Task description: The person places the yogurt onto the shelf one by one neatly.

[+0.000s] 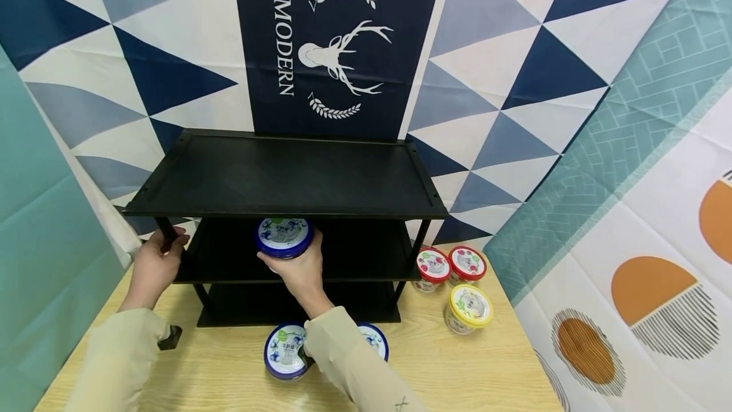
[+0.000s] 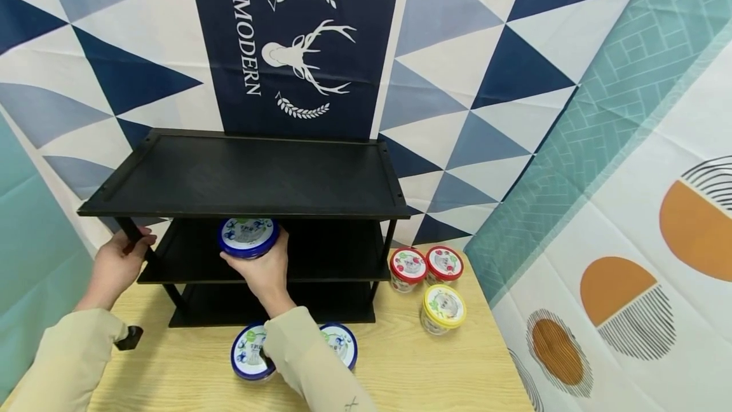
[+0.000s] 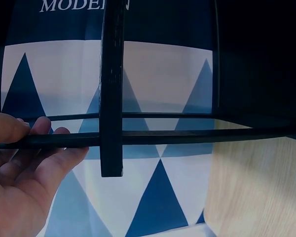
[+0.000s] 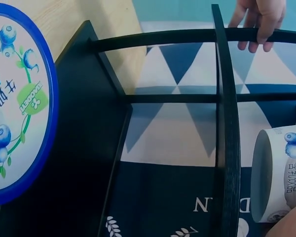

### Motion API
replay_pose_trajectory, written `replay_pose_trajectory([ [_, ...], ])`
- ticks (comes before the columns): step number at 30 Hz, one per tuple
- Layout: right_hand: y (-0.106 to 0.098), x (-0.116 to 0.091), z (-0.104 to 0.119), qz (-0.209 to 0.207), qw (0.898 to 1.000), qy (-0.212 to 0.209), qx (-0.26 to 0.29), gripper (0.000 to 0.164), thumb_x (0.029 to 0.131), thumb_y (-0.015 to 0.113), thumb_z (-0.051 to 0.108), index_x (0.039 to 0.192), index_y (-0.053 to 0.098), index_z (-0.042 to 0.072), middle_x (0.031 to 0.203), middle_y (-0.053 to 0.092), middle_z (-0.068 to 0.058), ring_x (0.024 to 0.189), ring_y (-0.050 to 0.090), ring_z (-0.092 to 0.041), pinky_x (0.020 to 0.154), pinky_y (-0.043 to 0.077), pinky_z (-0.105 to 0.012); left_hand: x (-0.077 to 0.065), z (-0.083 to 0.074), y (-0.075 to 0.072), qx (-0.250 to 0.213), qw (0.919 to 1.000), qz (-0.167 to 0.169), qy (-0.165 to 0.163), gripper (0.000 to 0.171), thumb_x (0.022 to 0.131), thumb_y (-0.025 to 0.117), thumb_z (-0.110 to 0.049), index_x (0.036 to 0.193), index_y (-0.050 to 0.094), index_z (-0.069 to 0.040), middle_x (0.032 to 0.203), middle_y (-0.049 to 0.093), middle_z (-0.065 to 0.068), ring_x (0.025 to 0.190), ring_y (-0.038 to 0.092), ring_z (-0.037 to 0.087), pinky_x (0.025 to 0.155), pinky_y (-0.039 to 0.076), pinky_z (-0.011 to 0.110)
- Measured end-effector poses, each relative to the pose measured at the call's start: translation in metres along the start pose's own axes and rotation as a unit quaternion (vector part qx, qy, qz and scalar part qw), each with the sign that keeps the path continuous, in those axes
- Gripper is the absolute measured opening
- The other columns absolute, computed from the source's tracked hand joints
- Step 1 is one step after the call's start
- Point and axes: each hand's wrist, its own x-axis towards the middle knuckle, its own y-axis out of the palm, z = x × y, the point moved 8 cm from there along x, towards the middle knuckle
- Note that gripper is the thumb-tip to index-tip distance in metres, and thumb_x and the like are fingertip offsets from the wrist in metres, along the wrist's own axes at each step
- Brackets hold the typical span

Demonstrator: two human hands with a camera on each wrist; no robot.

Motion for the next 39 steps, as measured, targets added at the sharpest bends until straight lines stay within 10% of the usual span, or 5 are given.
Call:
replay_pose_trajectory([
  [15,0.016,0.005,0.005,-0.001,1.0,0.01,0.028,0.104,0.06,0.089,0.029,0.141,0.026,0.013,0.136,0.044,-0.005,0.125,0.047,-0.019,0.104,0.04,-0.037,0.0,-0.001,-0.002,0.0,1.0,-0.008,0.002,0.029,0.098,0.04,-0.014,0.115,0.055,0.003,0.114,0.062,0.024,0.085,0.038,-0.015,0.066,0.038,0.008],
  [22,0.024,0.007,0.002,0.009,0.999,0.013,0.034,0.103,0.06,0.089,0.029,0.141,0.027,0.014,0.134,0.045,-0.003,0.123,0.048,-0.018,0.102,0.041,-0.035,-0.001,-0.001,-0.001,0.002,1.0,-0.009,0.002,0.027,0.098,0.04,-0.013,0.114,0.054,0.004,0.114,0.062,0.026,0.099,0.056,0.023,0.065,0.037,0.007],
  [28,0.031,0.006,-0.002,0.01,0.999,0.026,0.035,0.104,0.059,0.089,0.03,0.141,0.027,0.015,0.133,0.046,-0.003,0.123,0.049,-0.018,0.101,0.042,-0.035,-0.001,0.0,-0.001,0.011,0.9999,-0.01,0.001,0.027,0.098,0.04,-0.012,0.114,0.055,0.003,0.113,0.063,0.024,0.093,0.055,0.011,0.066,0.037,0.007],
  [39,0.044,0.001,-0.006,0.027,0.997,0.043,0.059,0.105,0.06,0.089,0.029,0.143,0.025,0.017,0.135,0.044,0.0,0.125,0.047,-0.017,0.103,0.041,-0.035,-0.001,0.0,-0.001,0.004,1.0,0.0,0.0,0.03,0.099,0.038,-0.014,0.117,0.053,0.004,0.118,0.06,0.026,0.109,0.055,0.039,0.065,0.037,0.008],
])
